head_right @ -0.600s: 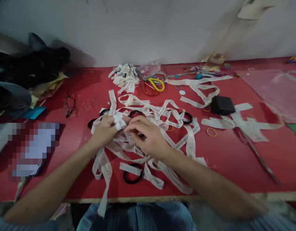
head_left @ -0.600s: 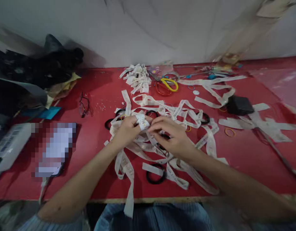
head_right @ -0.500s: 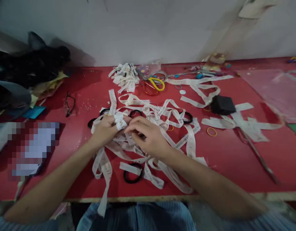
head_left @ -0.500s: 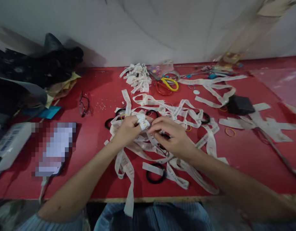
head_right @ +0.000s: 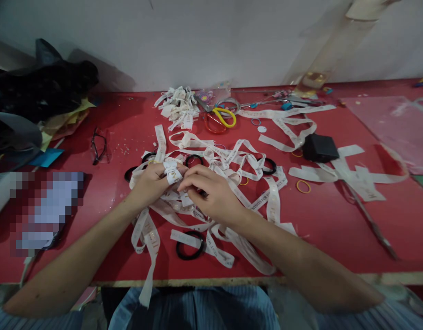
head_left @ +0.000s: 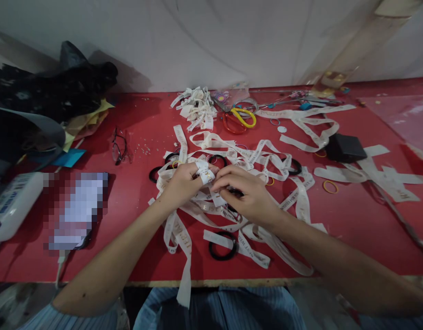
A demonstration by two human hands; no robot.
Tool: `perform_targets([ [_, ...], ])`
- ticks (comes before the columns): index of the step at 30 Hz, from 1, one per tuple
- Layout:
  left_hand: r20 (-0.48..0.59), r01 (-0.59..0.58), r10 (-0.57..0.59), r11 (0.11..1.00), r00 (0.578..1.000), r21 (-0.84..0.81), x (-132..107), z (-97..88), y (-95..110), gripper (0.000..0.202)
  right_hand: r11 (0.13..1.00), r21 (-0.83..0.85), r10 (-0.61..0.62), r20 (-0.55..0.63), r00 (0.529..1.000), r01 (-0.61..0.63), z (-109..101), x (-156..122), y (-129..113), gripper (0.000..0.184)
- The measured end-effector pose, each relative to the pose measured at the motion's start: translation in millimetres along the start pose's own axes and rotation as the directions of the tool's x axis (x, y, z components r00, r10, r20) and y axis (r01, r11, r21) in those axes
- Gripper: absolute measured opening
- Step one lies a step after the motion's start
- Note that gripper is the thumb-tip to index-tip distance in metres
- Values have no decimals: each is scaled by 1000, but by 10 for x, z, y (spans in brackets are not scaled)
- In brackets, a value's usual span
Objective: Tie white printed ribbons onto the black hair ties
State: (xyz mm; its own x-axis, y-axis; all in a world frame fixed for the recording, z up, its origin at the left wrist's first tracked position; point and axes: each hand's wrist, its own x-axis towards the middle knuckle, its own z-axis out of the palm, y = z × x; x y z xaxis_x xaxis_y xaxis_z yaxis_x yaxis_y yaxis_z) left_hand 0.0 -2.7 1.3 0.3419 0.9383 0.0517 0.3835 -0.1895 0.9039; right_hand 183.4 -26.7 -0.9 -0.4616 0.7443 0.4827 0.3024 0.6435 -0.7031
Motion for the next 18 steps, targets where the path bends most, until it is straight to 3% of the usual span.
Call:
perform_targets([
  [18,25,-47,45,996,999,70,6,-1,-11,24,1000,-20,4,55,998,-3,9,-9,17,22],
])
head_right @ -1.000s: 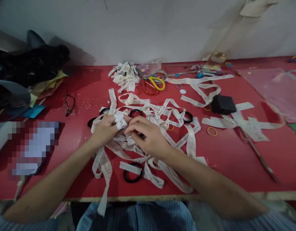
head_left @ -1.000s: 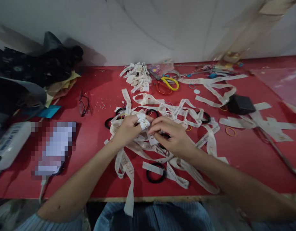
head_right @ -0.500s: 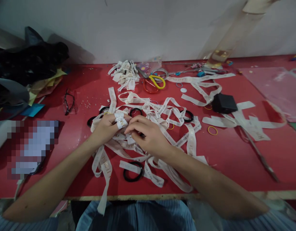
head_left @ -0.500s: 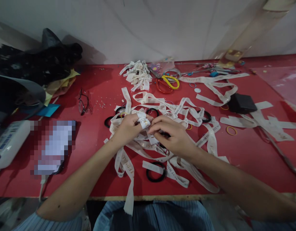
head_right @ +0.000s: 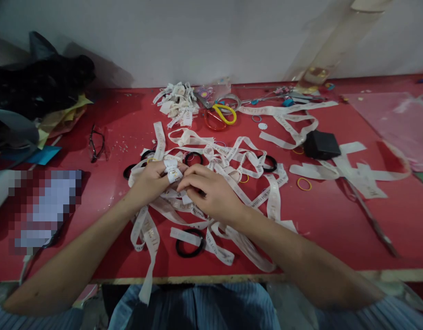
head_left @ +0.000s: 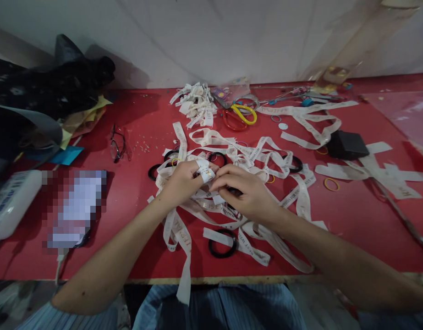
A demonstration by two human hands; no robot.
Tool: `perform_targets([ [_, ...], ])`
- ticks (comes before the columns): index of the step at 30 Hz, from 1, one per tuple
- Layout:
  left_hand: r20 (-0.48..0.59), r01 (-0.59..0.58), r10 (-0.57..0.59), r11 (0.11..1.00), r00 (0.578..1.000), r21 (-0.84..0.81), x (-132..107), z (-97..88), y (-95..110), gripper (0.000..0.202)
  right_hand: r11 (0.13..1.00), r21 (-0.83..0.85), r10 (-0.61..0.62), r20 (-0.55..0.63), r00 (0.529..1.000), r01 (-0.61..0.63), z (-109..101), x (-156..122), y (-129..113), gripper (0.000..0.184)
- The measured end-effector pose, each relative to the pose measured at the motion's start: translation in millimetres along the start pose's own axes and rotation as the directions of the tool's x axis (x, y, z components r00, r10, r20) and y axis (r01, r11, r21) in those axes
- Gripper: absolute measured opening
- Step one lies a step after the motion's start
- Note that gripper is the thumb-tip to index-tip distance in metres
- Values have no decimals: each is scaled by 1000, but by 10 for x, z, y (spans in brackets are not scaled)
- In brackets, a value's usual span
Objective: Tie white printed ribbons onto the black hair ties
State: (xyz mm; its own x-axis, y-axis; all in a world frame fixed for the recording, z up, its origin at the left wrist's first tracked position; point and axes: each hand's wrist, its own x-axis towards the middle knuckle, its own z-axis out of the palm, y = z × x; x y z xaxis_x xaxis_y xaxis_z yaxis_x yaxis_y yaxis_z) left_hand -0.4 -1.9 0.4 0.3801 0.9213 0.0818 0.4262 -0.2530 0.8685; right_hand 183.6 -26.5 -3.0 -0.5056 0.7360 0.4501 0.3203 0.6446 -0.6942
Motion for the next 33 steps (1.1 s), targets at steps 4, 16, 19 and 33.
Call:
perform_targets([
  [4,8,9,-9,1000,1000,5,-3,-6,-12,24,1000,5,0,3,1000,0,-8,-3,-3,22],
  [16,20,14,-15,1000,1000,24,-7,-10,21,24,1000,16,25,28,999,-25,-10,-2,7,23],
  [19,15,20,-20,1000,1000,24,-7,-13,24,23,1000,17,22,27,999,-23,-9,0,9,24],
  [33,15,-18,17,999,1000,33,-5,-15,20,23,999,32,26,35,999,-27,-10,-1,5,23],
])
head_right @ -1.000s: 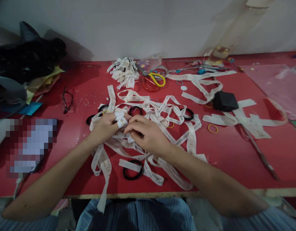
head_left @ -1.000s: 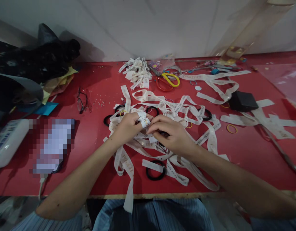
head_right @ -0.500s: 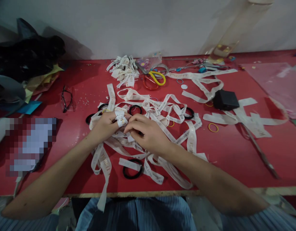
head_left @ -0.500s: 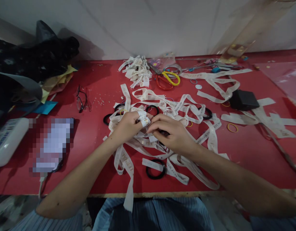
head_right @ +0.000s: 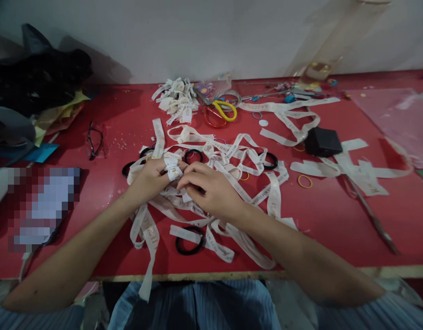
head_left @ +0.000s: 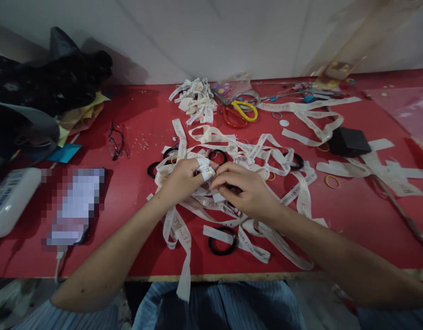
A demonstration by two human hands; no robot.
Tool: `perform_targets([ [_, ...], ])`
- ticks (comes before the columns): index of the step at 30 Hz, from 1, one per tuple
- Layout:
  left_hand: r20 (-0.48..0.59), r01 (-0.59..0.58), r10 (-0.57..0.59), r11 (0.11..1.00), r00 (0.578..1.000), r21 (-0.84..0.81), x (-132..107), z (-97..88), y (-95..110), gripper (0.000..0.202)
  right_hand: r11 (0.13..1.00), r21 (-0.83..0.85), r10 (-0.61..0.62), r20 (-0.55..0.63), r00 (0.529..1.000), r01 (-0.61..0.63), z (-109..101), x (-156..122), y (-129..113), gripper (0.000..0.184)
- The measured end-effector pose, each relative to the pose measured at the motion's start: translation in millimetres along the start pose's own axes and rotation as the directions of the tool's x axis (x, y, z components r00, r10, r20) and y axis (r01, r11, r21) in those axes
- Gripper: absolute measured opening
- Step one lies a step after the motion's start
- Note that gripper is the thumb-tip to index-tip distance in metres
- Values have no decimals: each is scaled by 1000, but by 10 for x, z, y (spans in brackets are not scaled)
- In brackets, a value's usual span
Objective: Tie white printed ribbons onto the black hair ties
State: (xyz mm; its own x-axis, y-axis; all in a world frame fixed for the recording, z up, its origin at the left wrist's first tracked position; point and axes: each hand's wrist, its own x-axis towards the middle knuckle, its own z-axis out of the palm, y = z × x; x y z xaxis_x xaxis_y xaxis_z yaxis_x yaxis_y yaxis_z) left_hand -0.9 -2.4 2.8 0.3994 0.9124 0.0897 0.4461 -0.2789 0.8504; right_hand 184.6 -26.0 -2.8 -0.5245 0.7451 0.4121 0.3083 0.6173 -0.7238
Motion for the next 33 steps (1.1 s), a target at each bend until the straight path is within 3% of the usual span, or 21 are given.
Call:
perform_targets([
  [33,30,-8,8,1000,1000,-3,8,6,0,22,1000,-6,20,4,1000,-20,-2,-1,-11,24],
])
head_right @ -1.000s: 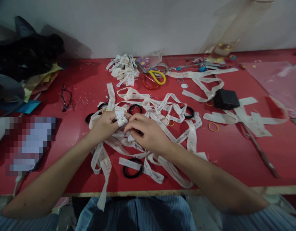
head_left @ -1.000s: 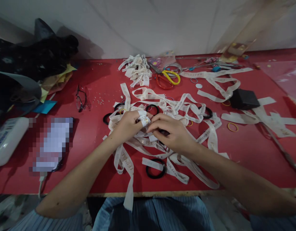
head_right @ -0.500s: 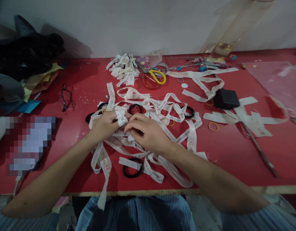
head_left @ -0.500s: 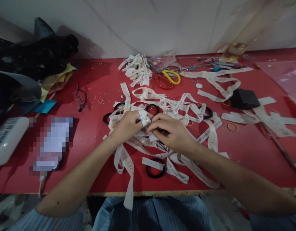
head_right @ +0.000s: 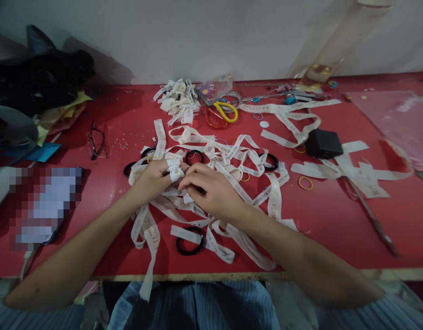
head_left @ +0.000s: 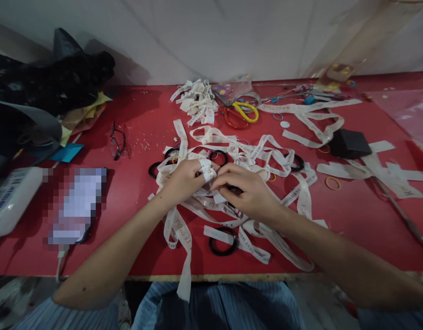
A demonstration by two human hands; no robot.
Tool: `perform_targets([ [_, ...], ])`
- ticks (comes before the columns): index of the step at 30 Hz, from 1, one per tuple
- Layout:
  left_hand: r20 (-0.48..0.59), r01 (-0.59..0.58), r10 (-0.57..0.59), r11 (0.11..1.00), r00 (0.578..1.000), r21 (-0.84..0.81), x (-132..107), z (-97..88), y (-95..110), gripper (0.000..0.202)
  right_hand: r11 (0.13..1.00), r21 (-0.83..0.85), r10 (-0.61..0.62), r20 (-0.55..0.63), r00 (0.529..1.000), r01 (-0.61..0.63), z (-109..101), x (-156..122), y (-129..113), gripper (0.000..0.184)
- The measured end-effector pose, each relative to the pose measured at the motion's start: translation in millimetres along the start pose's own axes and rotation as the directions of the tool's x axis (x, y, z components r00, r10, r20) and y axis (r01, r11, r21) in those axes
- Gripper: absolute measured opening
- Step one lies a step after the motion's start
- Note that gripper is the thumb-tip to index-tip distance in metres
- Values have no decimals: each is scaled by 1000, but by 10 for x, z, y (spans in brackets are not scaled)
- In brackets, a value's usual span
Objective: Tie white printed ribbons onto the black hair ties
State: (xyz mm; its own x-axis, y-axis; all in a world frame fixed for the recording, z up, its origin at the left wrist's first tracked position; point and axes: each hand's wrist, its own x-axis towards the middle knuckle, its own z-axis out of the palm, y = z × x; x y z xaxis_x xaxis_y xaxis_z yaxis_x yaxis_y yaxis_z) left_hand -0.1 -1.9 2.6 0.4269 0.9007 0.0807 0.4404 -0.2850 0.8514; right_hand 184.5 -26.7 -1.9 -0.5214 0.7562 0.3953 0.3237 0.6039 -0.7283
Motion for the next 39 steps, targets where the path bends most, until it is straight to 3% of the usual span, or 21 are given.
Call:
perform_targets([
  [16,-35,-11,9,999,999,-51,-9,3,-14,20,998,23,-50,-32,998,51,5,1,-1,23],
  [23,-83,115,-160,911,984,-396,-16,7,52,27,988,114,-88,-163,983,108,-13,17,-25,22],
  [27,-47,137,-195,824,980,-550,-21,34,46,38,992,115,-20,-204,979,44,-27,13,-17,21],
  [32,-72,81,-148,818,986,-569,-29,40,24,37,970,227,136,-190,972,-91,22,-14,8,16],
  [39,-86,-98,72,934,994,-345,-18,-20,69,36,945,258,245,-152,958,-200,54,-12,6,23],
])
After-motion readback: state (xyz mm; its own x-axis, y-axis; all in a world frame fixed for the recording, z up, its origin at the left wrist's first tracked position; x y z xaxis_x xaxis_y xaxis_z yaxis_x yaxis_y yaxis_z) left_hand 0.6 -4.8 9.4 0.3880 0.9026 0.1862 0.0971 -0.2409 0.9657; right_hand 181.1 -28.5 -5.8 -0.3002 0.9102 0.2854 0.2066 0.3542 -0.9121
